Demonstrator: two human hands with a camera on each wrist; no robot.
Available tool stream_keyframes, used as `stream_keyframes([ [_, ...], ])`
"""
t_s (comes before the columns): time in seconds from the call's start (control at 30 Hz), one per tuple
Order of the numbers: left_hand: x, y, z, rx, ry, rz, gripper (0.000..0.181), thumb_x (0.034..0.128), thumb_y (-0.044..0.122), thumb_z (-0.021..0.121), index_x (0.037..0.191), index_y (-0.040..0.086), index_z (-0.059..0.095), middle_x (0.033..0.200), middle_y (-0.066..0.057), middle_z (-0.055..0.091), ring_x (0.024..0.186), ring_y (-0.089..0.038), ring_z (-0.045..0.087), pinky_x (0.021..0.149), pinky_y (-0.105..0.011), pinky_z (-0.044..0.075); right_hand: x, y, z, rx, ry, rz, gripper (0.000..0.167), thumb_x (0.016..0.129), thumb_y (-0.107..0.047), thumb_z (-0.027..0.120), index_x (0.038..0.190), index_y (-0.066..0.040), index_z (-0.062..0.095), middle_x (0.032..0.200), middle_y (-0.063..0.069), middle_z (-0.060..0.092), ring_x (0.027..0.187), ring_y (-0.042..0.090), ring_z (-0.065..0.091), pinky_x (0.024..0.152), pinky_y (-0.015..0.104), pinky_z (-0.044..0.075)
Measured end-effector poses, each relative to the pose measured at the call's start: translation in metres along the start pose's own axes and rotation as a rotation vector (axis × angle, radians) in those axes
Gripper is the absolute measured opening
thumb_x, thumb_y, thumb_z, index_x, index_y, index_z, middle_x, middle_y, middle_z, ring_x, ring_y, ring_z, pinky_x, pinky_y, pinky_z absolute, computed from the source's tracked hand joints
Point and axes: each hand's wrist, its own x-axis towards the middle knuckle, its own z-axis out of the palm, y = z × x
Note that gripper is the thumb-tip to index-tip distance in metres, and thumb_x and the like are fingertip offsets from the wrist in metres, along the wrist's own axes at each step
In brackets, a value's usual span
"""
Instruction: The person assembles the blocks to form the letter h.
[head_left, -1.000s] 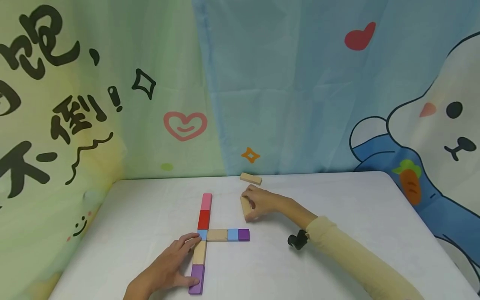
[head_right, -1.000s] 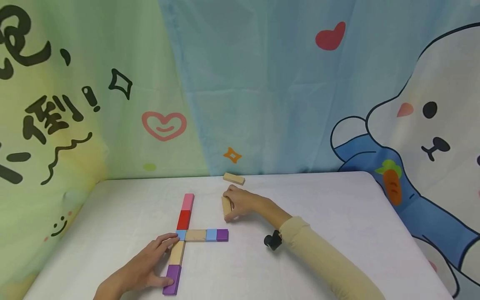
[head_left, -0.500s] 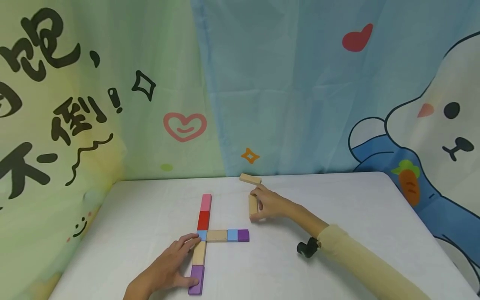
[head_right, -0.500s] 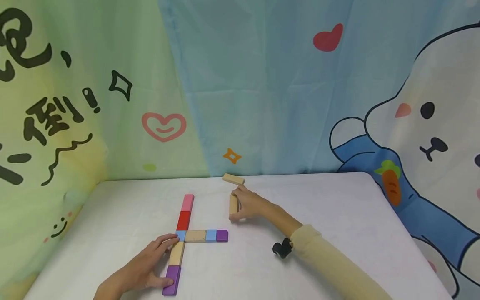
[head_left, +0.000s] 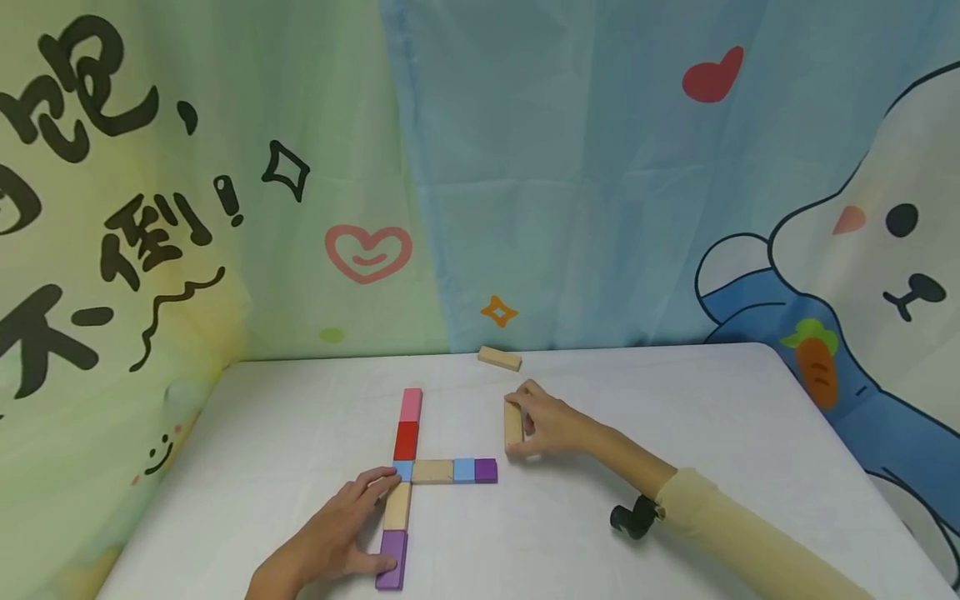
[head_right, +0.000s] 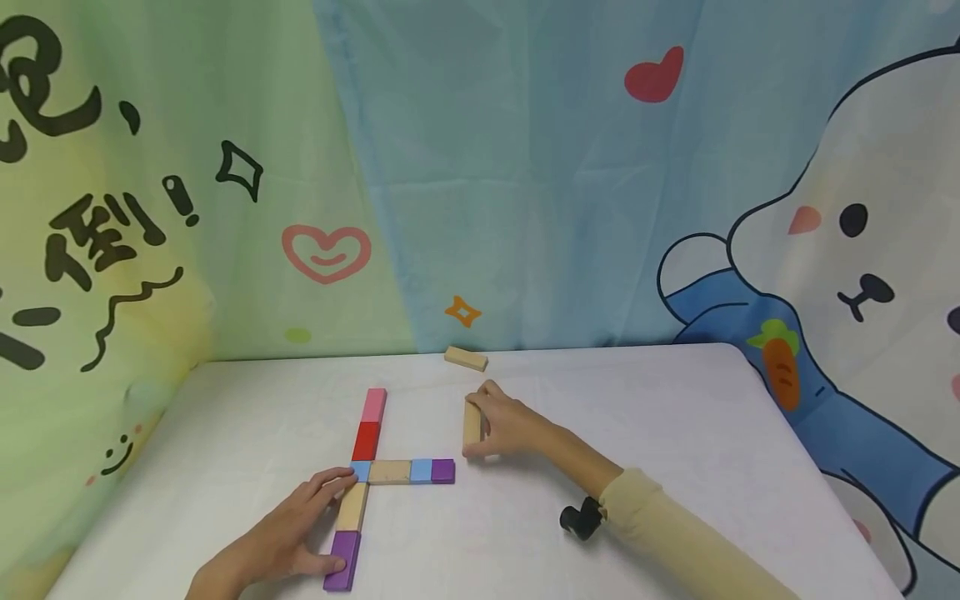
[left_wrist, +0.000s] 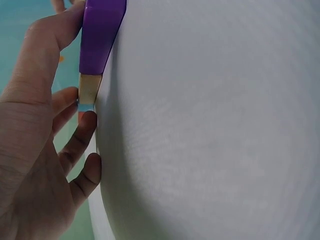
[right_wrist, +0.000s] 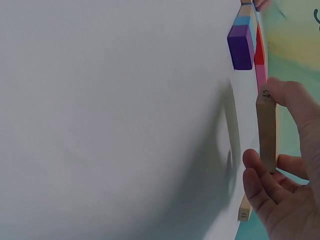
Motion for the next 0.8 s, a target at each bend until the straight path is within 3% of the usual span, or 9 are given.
stream_keyframes([
  [0.8,0.002,-0.003,0.003,0.004,-0.005,-0.010,0.096,0.0725,0.072,0.066,0.147,0.019,0.036,0.150,0.002,0.036,0.124,-0.017,0.046,0.101,-0.049,0.049,-0.042,-0.028,0.034,-0.070,-0.075,-0.034,0.073,0.071,-0.049,0.078,0.127,-0.013,0.050,0.111,-0.005,0.043,0.069,0.001,0.043,0.055,0.015,0.036],
])
